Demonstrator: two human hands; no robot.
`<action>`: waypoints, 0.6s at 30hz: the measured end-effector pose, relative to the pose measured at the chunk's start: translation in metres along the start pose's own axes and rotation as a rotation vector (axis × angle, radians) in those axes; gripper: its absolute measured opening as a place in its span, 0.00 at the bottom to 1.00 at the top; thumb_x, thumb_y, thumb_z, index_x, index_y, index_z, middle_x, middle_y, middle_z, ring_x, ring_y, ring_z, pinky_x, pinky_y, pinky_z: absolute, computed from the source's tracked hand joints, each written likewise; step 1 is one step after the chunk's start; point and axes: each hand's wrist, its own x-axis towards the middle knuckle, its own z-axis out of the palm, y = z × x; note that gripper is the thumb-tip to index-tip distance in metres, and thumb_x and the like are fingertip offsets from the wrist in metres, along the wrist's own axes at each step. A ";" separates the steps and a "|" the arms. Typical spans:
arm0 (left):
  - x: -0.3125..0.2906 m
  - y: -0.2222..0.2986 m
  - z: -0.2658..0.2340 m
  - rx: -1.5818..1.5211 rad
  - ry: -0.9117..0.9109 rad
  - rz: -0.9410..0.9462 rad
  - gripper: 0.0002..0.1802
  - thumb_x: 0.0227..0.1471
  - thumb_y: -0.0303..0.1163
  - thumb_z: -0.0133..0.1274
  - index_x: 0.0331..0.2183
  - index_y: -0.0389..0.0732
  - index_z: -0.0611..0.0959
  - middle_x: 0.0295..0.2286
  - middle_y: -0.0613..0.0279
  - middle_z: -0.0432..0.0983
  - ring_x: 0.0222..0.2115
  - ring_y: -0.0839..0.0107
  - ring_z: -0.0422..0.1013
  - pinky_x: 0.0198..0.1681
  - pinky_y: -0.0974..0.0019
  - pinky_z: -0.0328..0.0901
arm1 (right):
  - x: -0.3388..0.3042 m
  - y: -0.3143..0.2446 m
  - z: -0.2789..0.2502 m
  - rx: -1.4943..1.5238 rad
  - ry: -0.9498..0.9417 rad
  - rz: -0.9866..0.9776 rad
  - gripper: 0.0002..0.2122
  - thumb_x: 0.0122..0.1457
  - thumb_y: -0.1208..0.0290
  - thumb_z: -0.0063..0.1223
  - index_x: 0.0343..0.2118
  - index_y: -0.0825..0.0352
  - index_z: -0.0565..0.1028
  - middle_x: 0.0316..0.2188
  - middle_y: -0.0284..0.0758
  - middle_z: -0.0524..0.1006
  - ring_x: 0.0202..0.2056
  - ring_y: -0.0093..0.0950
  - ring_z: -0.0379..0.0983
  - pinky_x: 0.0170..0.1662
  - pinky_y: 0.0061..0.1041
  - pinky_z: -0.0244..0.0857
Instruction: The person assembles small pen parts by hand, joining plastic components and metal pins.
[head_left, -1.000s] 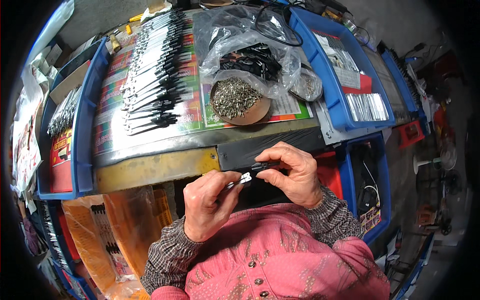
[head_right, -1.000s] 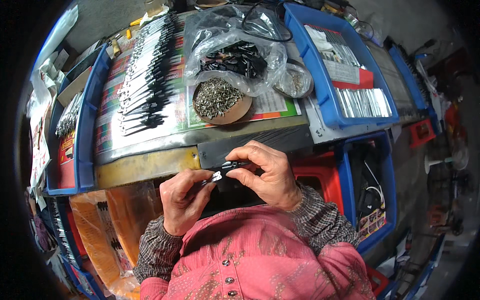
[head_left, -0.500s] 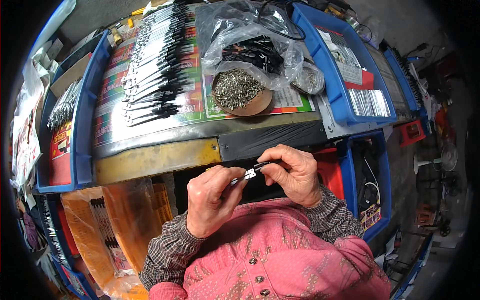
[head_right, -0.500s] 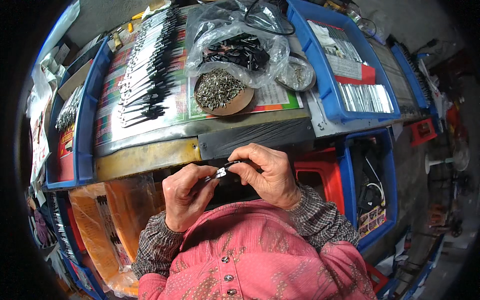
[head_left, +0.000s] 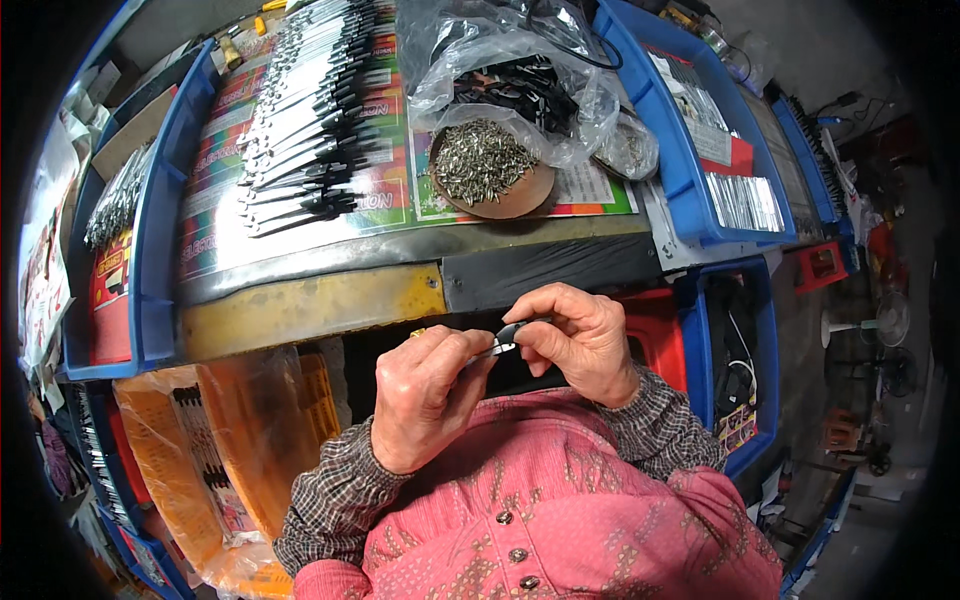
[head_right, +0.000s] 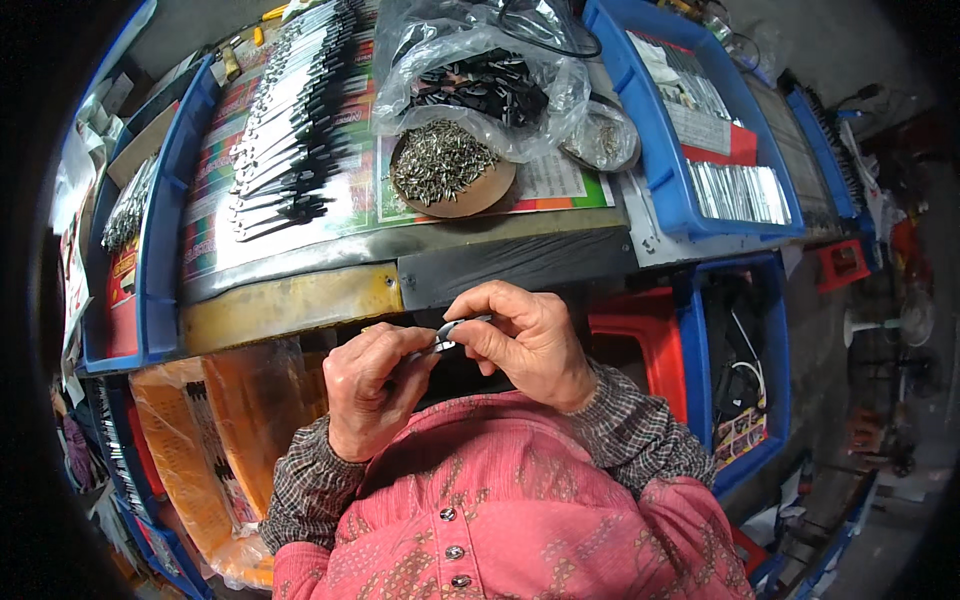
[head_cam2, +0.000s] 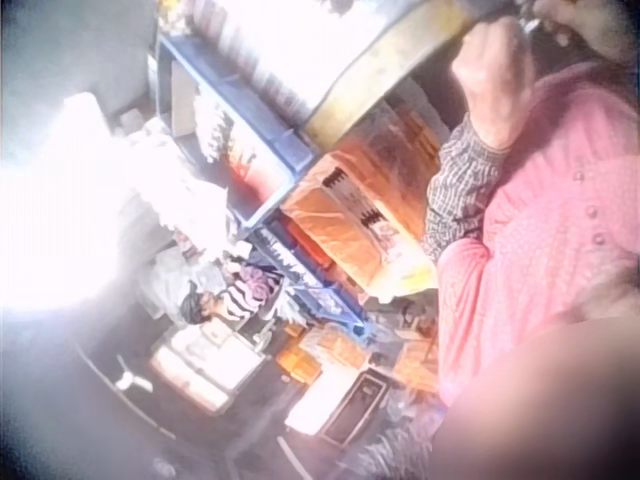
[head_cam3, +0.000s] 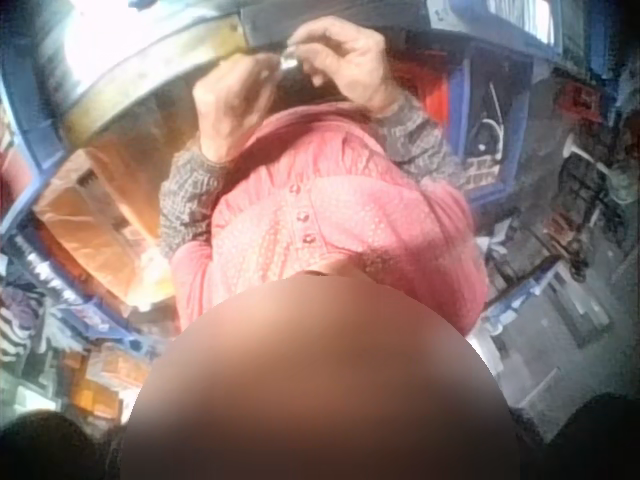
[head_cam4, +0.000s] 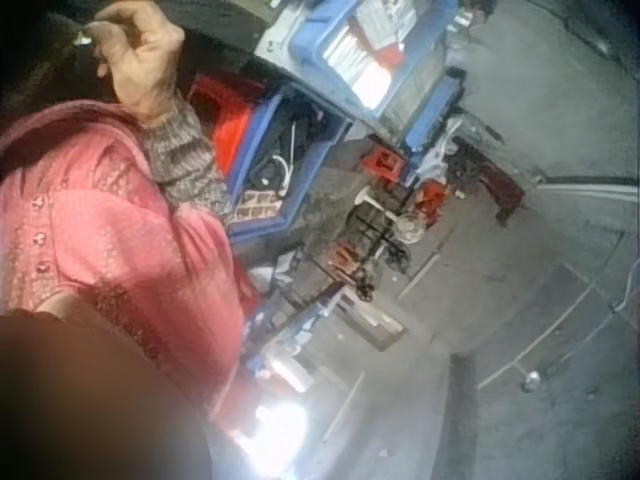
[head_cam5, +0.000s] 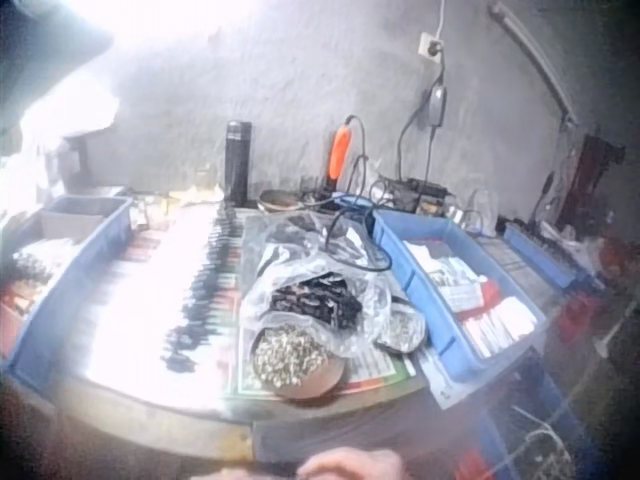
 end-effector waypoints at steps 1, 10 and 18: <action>0.000 -0.001 0.000 0.012 -0.001 0.012 0.12 0.39 0.17 0.61 0.31 0.37 0.81 0.22 0.58 0.75 0.20 0.67 0.72 0.22 0.68 0.64 | 0.001 0.001 0.000 0.028 -0.028 0.019 0.06 0.60 0.75 0.56 0.38 0.71 0.76 0.24 0.29 0.75 0.22 0.13 0.70 0.23 0.13 0.66; -0.009 -0.009 0.005 0.010 -0.016 0.052 0.13 0.38 0.19 0.63 0.31 0.37 0.80 0.23 0.58 0.76 0.22 0.63 0.74 0.25 0.65 0.66 | 0.004 0.012 -0.003 0.126 -0.158 0.112 0.05 0.60 0.74 0.56 0.36 0.70 0.77 0.22 0.28 0.75 0.21 0.12 0.69 0.23 0.12 0.66; -0.015 -0.013 0.013 0.003 -0.020 0.039 0.13 0.37 0.19 0.63 0.30 0.37 0.81 0.24 0.58 0.77 0.23 0.63 0.75 0.25 0.66 0.67 | -0.004 0.018 -0.005 -0.031 -0.176 -0.014 0.06 0.59 0.75 0.56 0.37 0.71 0.77 0.25 0.29 0.77 0.23 0.14 0.72 0.25 0.13 0.68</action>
